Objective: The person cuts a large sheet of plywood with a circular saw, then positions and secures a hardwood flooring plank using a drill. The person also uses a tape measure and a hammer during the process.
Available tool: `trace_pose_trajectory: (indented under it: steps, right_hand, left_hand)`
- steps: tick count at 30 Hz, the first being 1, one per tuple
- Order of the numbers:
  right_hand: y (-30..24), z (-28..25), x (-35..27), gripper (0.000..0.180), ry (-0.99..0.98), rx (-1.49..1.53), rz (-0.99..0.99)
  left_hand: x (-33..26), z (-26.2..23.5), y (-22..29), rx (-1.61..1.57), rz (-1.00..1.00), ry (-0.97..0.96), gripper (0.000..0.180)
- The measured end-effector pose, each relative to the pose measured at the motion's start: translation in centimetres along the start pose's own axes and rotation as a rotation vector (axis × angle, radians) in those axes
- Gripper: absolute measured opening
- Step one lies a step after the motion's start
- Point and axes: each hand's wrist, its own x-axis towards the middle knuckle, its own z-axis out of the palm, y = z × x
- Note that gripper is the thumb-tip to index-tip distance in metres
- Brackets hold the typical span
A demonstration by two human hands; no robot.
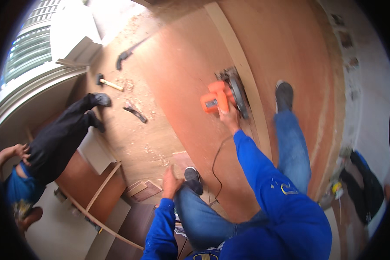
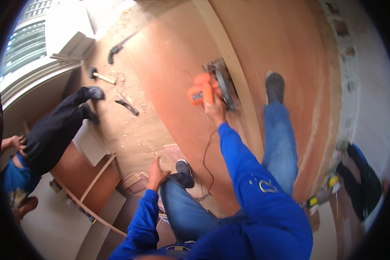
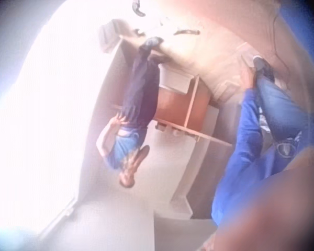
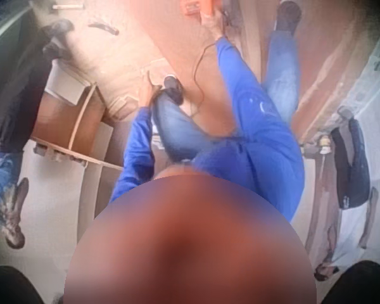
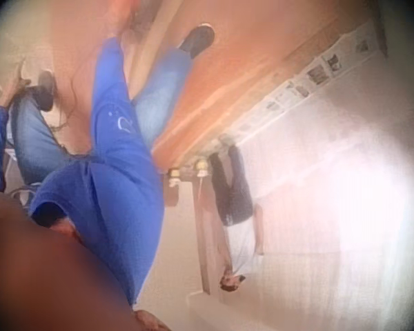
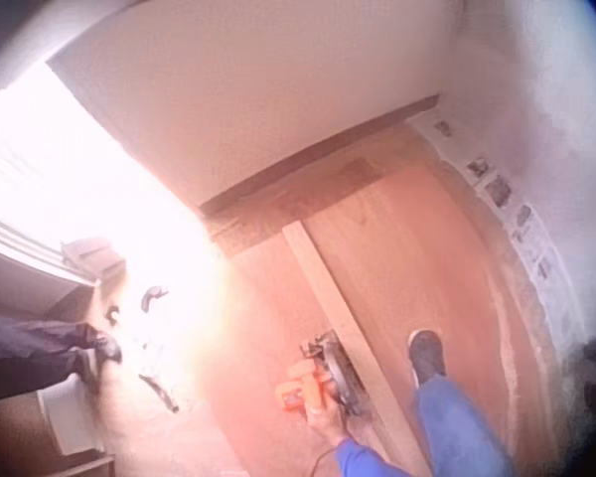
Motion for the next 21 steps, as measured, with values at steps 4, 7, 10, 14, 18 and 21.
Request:
trace_pose_trajectory:
  steps: [4,7,10,14,18,21]
  right_hand:
    - [-1.0,-0.8,-0.5,0.035,-0.054,-0.027,0.148]
    - [-0.5,-1.1,-0.4,0.036,-0.057,-0.021,0.104]
    - [-0.5,-0.9,-0.1,0.031,0.032,0.016,-0.066]
    - [-2.1,-0.8,-0.1,0.025,-0.061,0.050,0.004]
    - [-3.0,-1.3,0.4,0.022,-0.010,-0.004,-0.038]
    - [-3.1,-2.0,1.2,0.021,-0.098,-0.005,-0.060]
  left_hand:
    - [11.1,-0.3,16.1,0.122,0.339,0.197,0.109]
    - [19.9,0.5,22.7,0.301,0.525,0.248,0.108]
    - [27.6,2.1,25.0,0.323,0.678,0.138,0.102]
    - [31.5,3.3,23.2,0.159,0.813,0.039,0.091]
    - [32.0,4.1,22.8,0.026,0.888,0.060,0.086]
    - [31.6,3.9,23.4,0.012,0.811,0.059,0.090]
